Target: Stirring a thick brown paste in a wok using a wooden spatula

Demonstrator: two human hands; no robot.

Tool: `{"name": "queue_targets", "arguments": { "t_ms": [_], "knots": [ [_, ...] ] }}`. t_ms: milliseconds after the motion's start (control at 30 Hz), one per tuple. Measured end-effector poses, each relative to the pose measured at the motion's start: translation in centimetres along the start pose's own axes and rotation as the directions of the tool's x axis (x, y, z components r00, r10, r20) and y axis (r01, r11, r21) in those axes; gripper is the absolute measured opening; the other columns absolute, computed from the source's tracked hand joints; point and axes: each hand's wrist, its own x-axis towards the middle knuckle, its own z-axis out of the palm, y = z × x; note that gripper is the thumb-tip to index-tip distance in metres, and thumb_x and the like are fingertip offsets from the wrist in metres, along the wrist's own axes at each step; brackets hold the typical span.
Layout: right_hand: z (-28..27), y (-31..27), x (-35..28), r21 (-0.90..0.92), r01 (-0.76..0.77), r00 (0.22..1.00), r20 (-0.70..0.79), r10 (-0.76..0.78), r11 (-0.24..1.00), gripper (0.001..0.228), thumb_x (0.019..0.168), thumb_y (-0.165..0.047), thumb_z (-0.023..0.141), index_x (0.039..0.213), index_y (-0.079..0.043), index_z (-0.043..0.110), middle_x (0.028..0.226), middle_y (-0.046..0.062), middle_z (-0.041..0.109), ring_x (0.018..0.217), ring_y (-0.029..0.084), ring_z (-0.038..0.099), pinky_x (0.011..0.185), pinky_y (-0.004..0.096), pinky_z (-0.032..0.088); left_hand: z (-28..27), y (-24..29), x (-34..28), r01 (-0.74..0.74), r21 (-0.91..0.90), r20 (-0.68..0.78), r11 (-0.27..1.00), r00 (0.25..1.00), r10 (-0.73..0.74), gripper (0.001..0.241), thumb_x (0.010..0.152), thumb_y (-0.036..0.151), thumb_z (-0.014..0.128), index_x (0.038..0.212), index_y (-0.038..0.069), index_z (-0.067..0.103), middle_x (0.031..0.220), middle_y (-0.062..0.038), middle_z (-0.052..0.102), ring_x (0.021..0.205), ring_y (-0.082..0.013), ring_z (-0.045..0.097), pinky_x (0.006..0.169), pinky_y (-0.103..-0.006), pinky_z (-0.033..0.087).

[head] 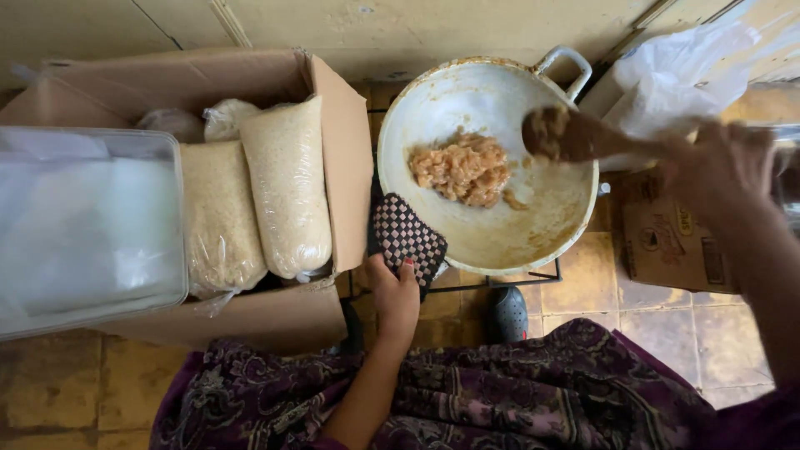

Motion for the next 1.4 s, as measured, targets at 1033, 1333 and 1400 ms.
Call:
{"name": "queue_targets", "arguments": {
  "t_ms": [1033,1333,1400],
  "knots": [
    [-4.9,-10.6,-2.2,0.329,-0.162,0.718,0.686,-0.118,0.930,0.055,0.093,-0.072,0.043,0.128,-0.034,0.061,0.113,0.006,0.075,0.103,0.033,0.076,0.081,0.051,0.060,-1.4,2.1,-0.2,0.005,0.012,0.032,1.000,0.999,-0.005,0.040,0.089,0.022,0.062,0.121,0.000,0.049,0.123,-0.025,0.057,0.114,-0.0423,0.054,0.100,-0.0494,0.040],
    [-0.3,-19.8,-3.1,0.718,-0.625,0.699,0.690,-0.190,0.306,0.042,0.102,-0.056,0.050,0.113,-0.019,0.068,0.083,0.016,0.066,0.072,0.035,0.057,0.063,0.044,0.043,-1.4,1.5,-0.6,0.011,-0.054,0.049,0.998,0.999,-0.008,0.039,0.092,0.020,0.065,0.124,0.004,0.050,0.123,-0.024,0.056,0.121,-0.0427,0.055,0.103,-0.0481,0.045],
    [-1.4,-20.7,-2.2,0.634,-0.772,0.625,0.741,-0.244,-0.050,0.043,0.105,-0.051,0.051,0.104,-0.010,0.065,0.054,0.014,0.055,0.028,0.027,0.047,0.025,0.036,0.033,-1.5,1.5,-0.5,-0.009,-0.016,0.025,1.000,1.000,0.010,0.040,0.091,0.024,0.067,0.123,0.006,0.051,0.121,-0.022,0.057,0.119,-0.0421,0.056,0.102,-0.0483,0.046]
  ]
}}
